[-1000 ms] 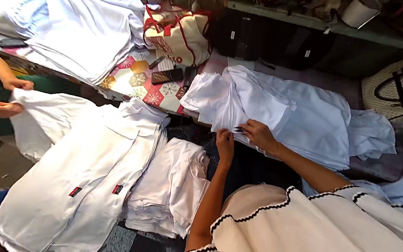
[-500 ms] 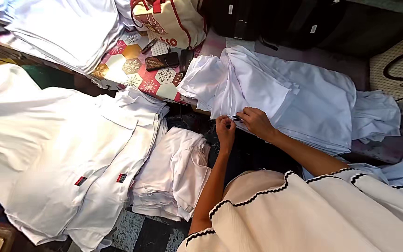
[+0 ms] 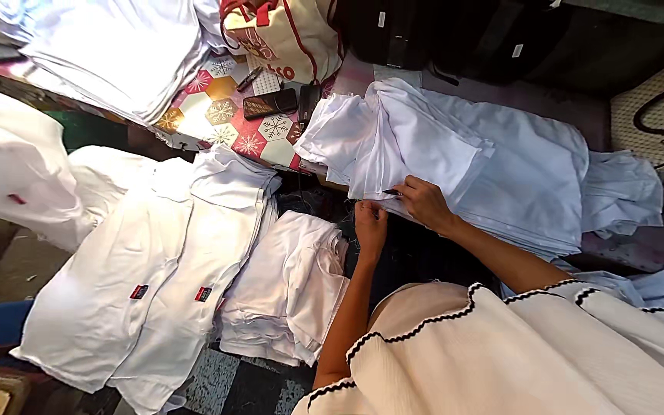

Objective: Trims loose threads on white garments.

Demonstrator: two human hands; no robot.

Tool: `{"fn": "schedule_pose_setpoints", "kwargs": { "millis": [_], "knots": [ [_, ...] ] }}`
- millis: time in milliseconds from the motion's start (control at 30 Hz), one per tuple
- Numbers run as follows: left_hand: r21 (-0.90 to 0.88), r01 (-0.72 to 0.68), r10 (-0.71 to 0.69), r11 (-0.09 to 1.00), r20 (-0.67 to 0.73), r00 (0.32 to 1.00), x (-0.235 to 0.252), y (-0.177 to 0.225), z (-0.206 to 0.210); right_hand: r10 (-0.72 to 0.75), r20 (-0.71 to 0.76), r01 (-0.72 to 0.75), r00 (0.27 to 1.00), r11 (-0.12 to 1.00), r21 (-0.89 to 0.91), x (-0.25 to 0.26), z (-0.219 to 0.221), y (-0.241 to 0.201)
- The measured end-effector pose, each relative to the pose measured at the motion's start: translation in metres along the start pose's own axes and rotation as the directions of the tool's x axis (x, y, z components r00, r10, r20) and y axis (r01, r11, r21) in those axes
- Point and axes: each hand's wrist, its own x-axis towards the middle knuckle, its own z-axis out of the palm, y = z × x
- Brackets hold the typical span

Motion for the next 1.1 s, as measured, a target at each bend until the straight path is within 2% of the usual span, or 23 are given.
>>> {"fn": "schedule_pose_setpoints", "kwargs": {
  "millis": [100,200,267,333,367,400,433,467,500,567,633,667,700,733,800,867,900,933,967,1000,1033,1067,1100],
  "knots": [
    [0.125,-0.155,0.168,0.980,-0.104,0.980,0.015,-0.002,0.003,0.086,0.038,-0.088,0.996,0.993,0.073,0.003,-0.006,0.001],
    [0.184,-0.308,0.336,0.934,-0.148,0.930,0.033,-0.019,0.016,0.112,0.034,-0.114,0.993,0.990,0.086,0.004,-0.007,0.001],
    [0.178,-0.322,0.342,0.930,-0.097,0.935,0.031,-0.023,0.012,0.123,0.038,-0.126,0.992,0.988,0.085,0.004,-0.011,0.005],
    [0.192,-0.217,0.196,0.957,0.122,0.973,0.015,-0.025,-0.002,0.136,0.057,-0.141,0.989,0.986,0.086,-0.001,-0.014,0.009],
    [0.261,-0.149,0.068,0.954,0.294,0.953,0.008,-0.023,-0.013,0.137,0.056,-0.142,0.989,0.986,0.089,-0.002,-0.016,0.010],
    [0.353,-0.100,-0.074,0.930,0.449,0.891,0.003,-0.019,-0.022,0.136,0.050,-0.141,0.989,0.985,0.096,-0.002,-0.017,0.011],
    [0.426,-0.069,-0.187,0.902,0.530,0.827,-0.001,-0.011,-0.030,0.136,0.044,-0.140,0.990,0.985,0.105,-0.003,-0.018,0.010],
    [0.445,-0.048,-0.223,0.894,0.536,0.814,-0.005,0.000,-0.035,0.138,0.036,-0.141,0.990,0.983,0.118,-0.002,-0.019,0.009],
    [0.419,-0.037,-0.189,0.907,0.484,0.855,-0.008,0.009,-0.037,0.138,0.030,-0.140,0.990,0.982,0.126,-0.001,-0.018,0.008],
    [0.280,-0.082,0.008,0.956,0.254,0.967,-0.005,0.019,-0.027,0.153,0.019,-0.155,0.988,0.979,0.136,0.005,-0.018,0.005],
    [0.192,-0.246,0.236,0.950,0.069,0.969,0.009,0.008,0.001,0.180,0.005,-0.179,0.984,0.974,0.140,0.009,-0.021,0.000],
    [0.178,-0.311,0.305,0.934,0.062,0.950,0.015,-0.002,0.013,0.193,0.000,-0.191,0.981,0.971,0.145,0.011,-0.023,-0.004],
    [0.186,-0.334,0.316,0.924,0.123,0.941,0.017,-0.011,0.020,0.202,-0.006,-0.199,0.979,0.969,0.150,0.011,-0.027,-0.006],
    [0.223,-0.314,0.255,0.923,0.259,0.932,0.015,-0.015,0.019,0.202,-0.017,-0.198,0.979,0.969,0.149,0.012,-0.031,-0.006],
    [0.407,-0.227,-0.036,0.885,0.546,0.837,0.005,-0.012,0.003,0.211,-0.016,-0.206,0.977,0.967,0.149,0.011,-0.039,-0.002],
    [0.603,-0.162,-0.317,0.781,0.606,0.730,-0.008,-0.006,-0.017,0.218,0.010,-0.217,0.976,0.963,0.163,0.005,-0.040,0.002],
    [0.648,-0.136,-0.369,0.750,0.580,0.726,-0.013,-0.001,-0.026,0.211,0.032,-0.213,0.977,0.963,0.164,0.003,-0.037,0.002],
    [0.642,-0.109,-0.343,0.759,0.536,0.772,-0.015,0.005,-0.034,0.198,0.058,-0.204,0.979,0.966,0.156,0.002,-0.032,0.001],
    [0.590,-0.092,-0.243,0.802,0.463,0.852,-0.015,0.010,-0.039,0.178,0.085,-0.189,0.980,0.971,0.144,0.002,-0.025,-0.002],
    [0.525,-0.105,-0.098,0.844,0.344,0.934,-0.013,0.011,-0.038,0.151,0.104,-0.163,0.983,0.980,0.116,0.004,-0.017,-0.005],
    [0.460,-0.164,0.077,0.873,0.201,0.977,-0.008,0.008,-0.032,0.116,0.112,-0.125,0.987,0.989,0.075,0.005,-0.009,-0.006],
    [0.410,-0.259,0.250,0.874,0.076,0.965,0.000,0.001,-0.022,0.081,0.114,-0.085,0.990,0.996,0.031,0.007,-0.002,-0.007],
    [0.389,-0.331,0.355,0.860,0.011,0.935,0.009,-0.005,-0.014,0.051,0.113,-0.051,0.992,0.999,-0.009,0.009,0.004,-0.006]
  ]
}}
